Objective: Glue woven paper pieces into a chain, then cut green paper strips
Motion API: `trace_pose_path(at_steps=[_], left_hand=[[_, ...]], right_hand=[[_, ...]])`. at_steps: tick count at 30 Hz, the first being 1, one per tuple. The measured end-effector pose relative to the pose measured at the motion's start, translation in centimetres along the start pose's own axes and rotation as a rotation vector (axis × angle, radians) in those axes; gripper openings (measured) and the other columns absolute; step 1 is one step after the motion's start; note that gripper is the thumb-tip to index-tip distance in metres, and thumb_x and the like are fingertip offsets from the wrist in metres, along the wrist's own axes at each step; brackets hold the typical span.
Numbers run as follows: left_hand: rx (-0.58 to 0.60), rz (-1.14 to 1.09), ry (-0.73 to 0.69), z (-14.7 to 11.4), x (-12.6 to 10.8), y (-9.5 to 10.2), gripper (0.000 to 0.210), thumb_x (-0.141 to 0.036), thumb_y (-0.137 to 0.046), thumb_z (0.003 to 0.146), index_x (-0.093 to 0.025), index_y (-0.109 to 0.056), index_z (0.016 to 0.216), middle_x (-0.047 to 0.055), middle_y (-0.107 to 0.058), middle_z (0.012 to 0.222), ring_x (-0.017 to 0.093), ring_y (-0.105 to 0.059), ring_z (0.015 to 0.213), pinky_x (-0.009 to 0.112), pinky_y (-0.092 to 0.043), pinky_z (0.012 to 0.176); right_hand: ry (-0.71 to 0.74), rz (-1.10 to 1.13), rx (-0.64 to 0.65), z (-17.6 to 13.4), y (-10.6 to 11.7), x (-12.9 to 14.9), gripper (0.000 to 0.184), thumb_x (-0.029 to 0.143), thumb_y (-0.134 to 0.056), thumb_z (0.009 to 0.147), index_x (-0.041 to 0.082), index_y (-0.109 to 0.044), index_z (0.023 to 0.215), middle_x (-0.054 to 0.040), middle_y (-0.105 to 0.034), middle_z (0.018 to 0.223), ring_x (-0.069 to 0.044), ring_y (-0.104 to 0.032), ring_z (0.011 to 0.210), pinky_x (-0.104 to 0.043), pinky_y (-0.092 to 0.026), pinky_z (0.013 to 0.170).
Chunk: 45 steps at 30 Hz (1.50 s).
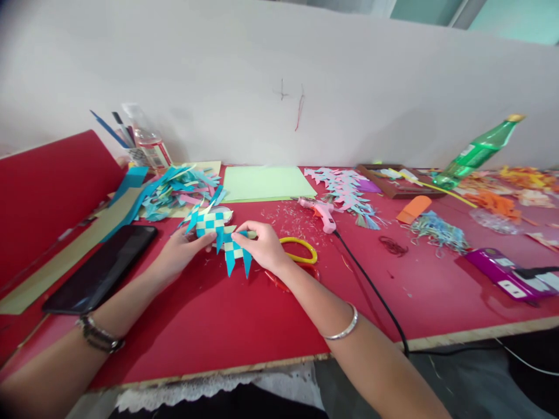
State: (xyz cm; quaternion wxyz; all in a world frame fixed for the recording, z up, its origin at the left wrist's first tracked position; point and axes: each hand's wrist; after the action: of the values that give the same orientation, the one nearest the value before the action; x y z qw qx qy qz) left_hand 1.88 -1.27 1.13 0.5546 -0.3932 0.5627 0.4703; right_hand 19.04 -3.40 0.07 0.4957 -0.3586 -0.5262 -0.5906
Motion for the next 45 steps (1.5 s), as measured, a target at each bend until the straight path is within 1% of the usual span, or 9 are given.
trace_pose_path(at_steps=[6,8,11,14,18,21,27,33,45], left_hand=[[-0.013,-0.054,-0.004,0.04,0.35,0.08,0.023,-0.037,-0.067,0.062,-0.016,-0.057,0.066,-0.003,-0.059,0.057,0.011,-0.053,0.055,0.023,-0.045,0.060],[-0.029,-0.071,0.005,0.08,0.44,0.08,0.025,-0.037,-0.068,0.062,-0.016,-0.059,0.071,-0.001,-0.062,0.065,0.012,-0.054,0.058,0.024,-0.046,0.061],[-0.035,-0.078,0.006,0.11,0.47,0.08,0.030,-0.037,-0.068,0.062,-0.016,-0.061,0.081,0.001,-0.066,0.077,0.014,-0.057,0.067,0.025,-0.047,0.065],[-0.037,-0.062,0.003,0.14,0.50,0.13,0.031,-0.039,-0.068,0.061,-0.016,-0.062,0.081,0.003,-0.067,0.080,0.016,-0.059,0.071,0.027,-0.047,0.067],[-0.026,-0.045,0.002,0.18,0.62,0.24,0.031,-0.040,-0.068,0.060,-0.016,-0.062,0.079,0.003,-0.067,0.077,0.015,-0.059,0.068,0.027,-0.047,0.066],[-0.018,-0.018,-0.011,0.16,0.67,0.29,0.030,-0.040,-0.067,0.061,-0.016,-0.062,0.079,0.002,-0.065,0.074,0.014,-0.057,0.064,0.026,-0.046,0.064],[-0.009,-0.019,-0.001,0.08,0.47,0.20,0.029,-0.039,-0.068,0.061,-0.017,-0.061,0.077,-0.001,-0.063,0.068,0.012,-0.054,0.059,0.024,-0.045,0.061],[-0.007,-0.015,-0.008,0.09,0.45,0.11,0.029,-0.038,-0.068,0.060,-0.016,-0.060,0.078,0.000,-0.062,0.068,0.012,-0.054,0.059,0.024,-0.044,0.060],[0.007,0.076,-0.024,0.15,0.68,0.35,0.027,-0.040,-0.065,0.061,-0.016,-0.057,0.071,-0.004,-0.056,0.058,0.011,-0.050,0.053,0.023,-0.040,0.056]], right_hand=[[-0.010,0.052,0.045,0.09,0.07,0.02,0.020,0.036,-0.057,0.071,0.017,-0.055,0.071,0.0033,-0.050,0.058,-0.008,-0.045,0.052,-0.021,-0.038,0.050],[-0.007,0.060,0.065,0.15,0.11,-0.03,0.020,0.036,-0.057,0.071,0.017,-0.056,0.074,0.0023,-0.053,0.061,-0.009,-0.049,0.055,-0.021,-0.040,0.052],[0.007,0.040,0.041,0.18,0.16,-0.07,0.021,0.036,-0.059,0.069,0.017,-0.056,0.079,0.0010,-0.056,0.067,-0.011,-0.052,0.060,-0.022,-0.043,0.055],[0.020,0.019,0.033,0.10,0.17,0.06,0.021,0.035,-0.060,0.068,0.017,-0.056,0.079,0.0010,-0.057,0.068,-0.011,-0.054,0.061,-0.022,-0.043,0.056],[0.041,0.017,0.070,-0.07,0.09,0.29,0.017,0.033,-0.060,0.068,0.016,-0.058,0.071,0.0012,-0.058,0.064,-0.011,-0.053,0.060,-0.022,-0.041,0.056],[0.018,0.044,0.082,-0.13,0.01,0.41,0.017,0.033,-0.060,0.069,0.016,-0.058,0.069,0.0016,-0.057,0.062,-0.010,-0.051,0.057,-0.021,-0.039,0.054],[-0.014,0.038,0.059,-0.23,-0.04,0.80,0.018,0.033,-0.061,0.068,0.016,-0.056,0.065,0.0048,-0.049,0.054,-0.007,-0.042,0.049,-0.020,-0.033,0.049],[-0.009,0.029,0.045,-0.33,0.07,0.72,0.022,0.038,-0.058,0.070,0.017,-0.053,0.065,0.0065,-0.042,0.051,-0.006,-0.035,0.046,-0.019,-0.029,0.046],[-0.011,0.028,0.032,-0.32,-0.13,0.89,0.020,0.035,-0.059,0.068,0.017,-0.053,0.064,0.0059,-0.044,0.053,-0.007,-0.038,0.049,-0.020,-0.031,0.049]])
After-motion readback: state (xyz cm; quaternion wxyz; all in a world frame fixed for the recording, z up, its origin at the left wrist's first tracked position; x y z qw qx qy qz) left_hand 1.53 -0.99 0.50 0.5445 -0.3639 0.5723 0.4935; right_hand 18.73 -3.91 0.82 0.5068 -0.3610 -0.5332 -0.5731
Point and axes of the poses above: each hand's wrist, its own z-axis towards the middle knuckle, its own y-axis out of the back of the hand, x = y × z
